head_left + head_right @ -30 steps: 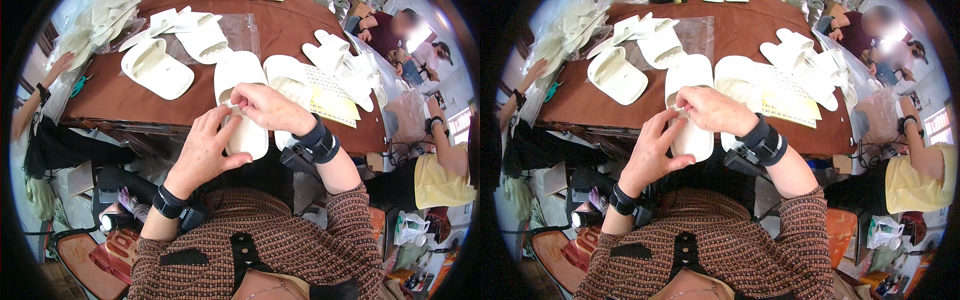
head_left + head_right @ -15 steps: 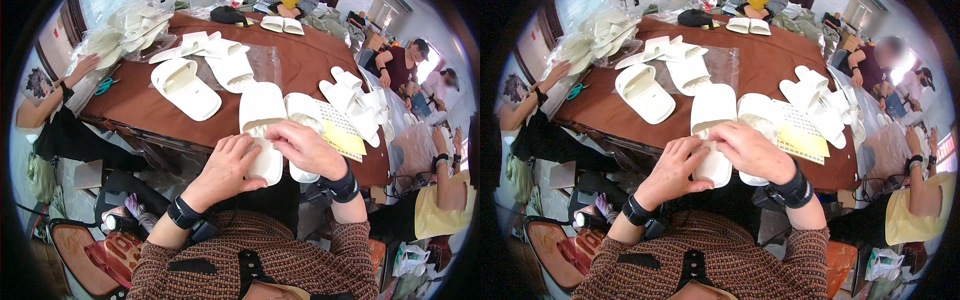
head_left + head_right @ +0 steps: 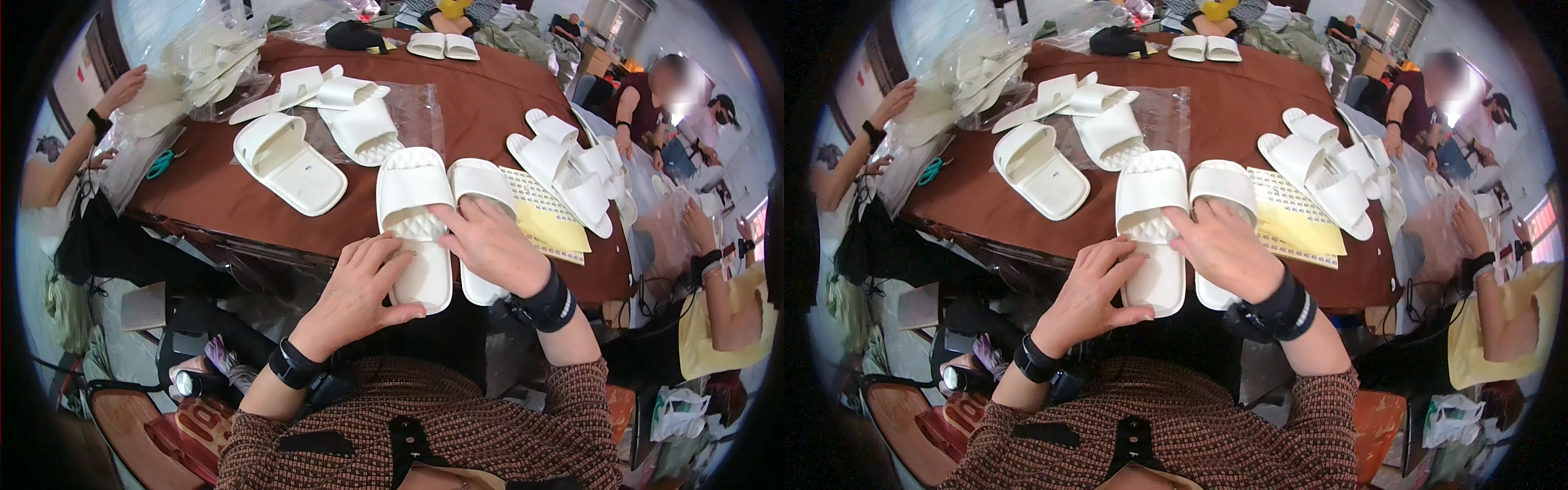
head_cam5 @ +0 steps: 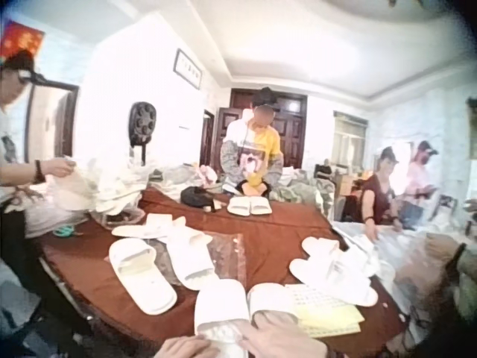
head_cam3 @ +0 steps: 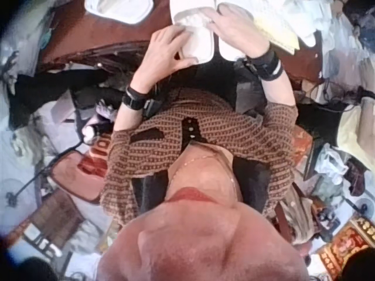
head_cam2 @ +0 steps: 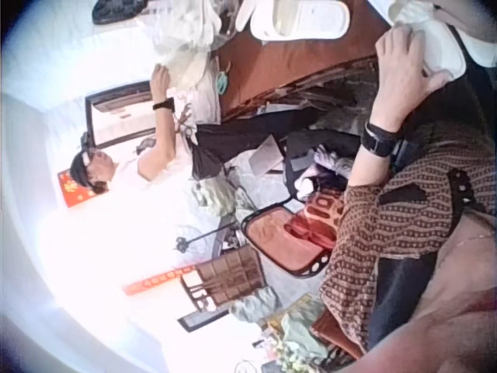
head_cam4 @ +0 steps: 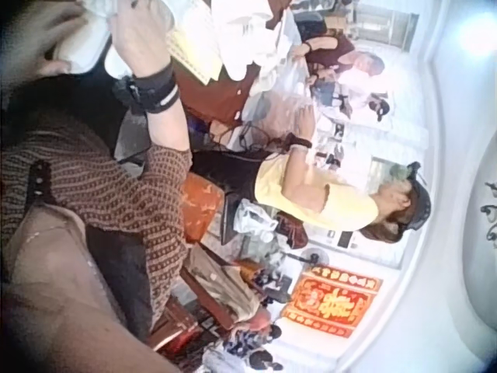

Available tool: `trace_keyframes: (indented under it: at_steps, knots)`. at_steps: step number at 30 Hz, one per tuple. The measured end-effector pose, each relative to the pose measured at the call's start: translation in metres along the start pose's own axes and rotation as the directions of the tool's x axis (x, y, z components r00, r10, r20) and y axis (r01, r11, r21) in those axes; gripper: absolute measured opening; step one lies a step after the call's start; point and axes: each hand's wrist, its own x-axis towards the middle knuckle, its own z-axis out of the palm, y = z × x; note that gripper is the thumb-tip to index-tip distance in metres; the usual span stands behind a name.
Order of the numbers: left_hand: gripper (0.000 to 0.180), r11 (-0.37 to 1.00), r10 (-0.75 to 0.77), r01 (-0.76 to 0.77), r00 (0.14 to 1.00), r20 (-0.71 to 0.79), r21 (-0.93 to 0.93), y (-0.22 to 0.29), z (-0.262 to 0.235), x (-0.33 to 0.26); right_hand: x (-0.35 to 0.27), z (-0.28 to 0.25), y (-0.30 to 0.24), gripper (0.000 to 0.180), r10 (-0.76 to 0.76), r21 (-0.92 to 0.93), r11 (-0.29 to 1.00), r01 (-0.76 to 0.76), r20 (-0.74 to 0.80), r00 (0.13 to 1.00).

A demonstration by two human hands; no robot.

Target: Inspecting and packaging white slippers into plastic bags.

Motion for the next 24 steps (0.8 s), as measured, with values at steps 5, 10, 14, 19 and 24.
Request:
trace_keyframes:
  at_steps: [5,10,14,19,24]
  knots:
    - [0.059,0.986,-0.064,0.068,0.997,0.031,-0.152,-0.007,-0.006,-0.004,0.006,0.012,0.010,0.025,0.040,-0.133,0.990,-0.043,-0.028,0.999]
    - [0.042,0.943,-0.227,0.189,0.967,-0.114,-0.275,-0.015,-0.023,-0.006,0.008,-0.003,0.006,0.026,0.015,-0.114,0.993,-0.026,-0.092,0.996]
    - [0.032,0.946,-0.276,0.221,0.933,-0.231,-0.238,-0.031,-0.040,-0.007,0.013,-0.026,0.006,0.025,-0.005,-0.129,0.991,-0.022,-0.204,0.979]
    - [0.032,0.945,-0.309,0.261,0.911,-0.273,-0.197,-0.055,-0.046,0.000,0.020,-0.046,0.035,0.022,-0.022,-0.220,0.974,-0.049,-0.312,0.950]
    - [0.026,0.929,-0.363,0.322,0.885,-0.291,-0.182,-0.073,-0.043,0.004,0.027,-0.053,0.054,0.022,-0.044,-0.290,0.955,-0.067,-0.360,0.932]
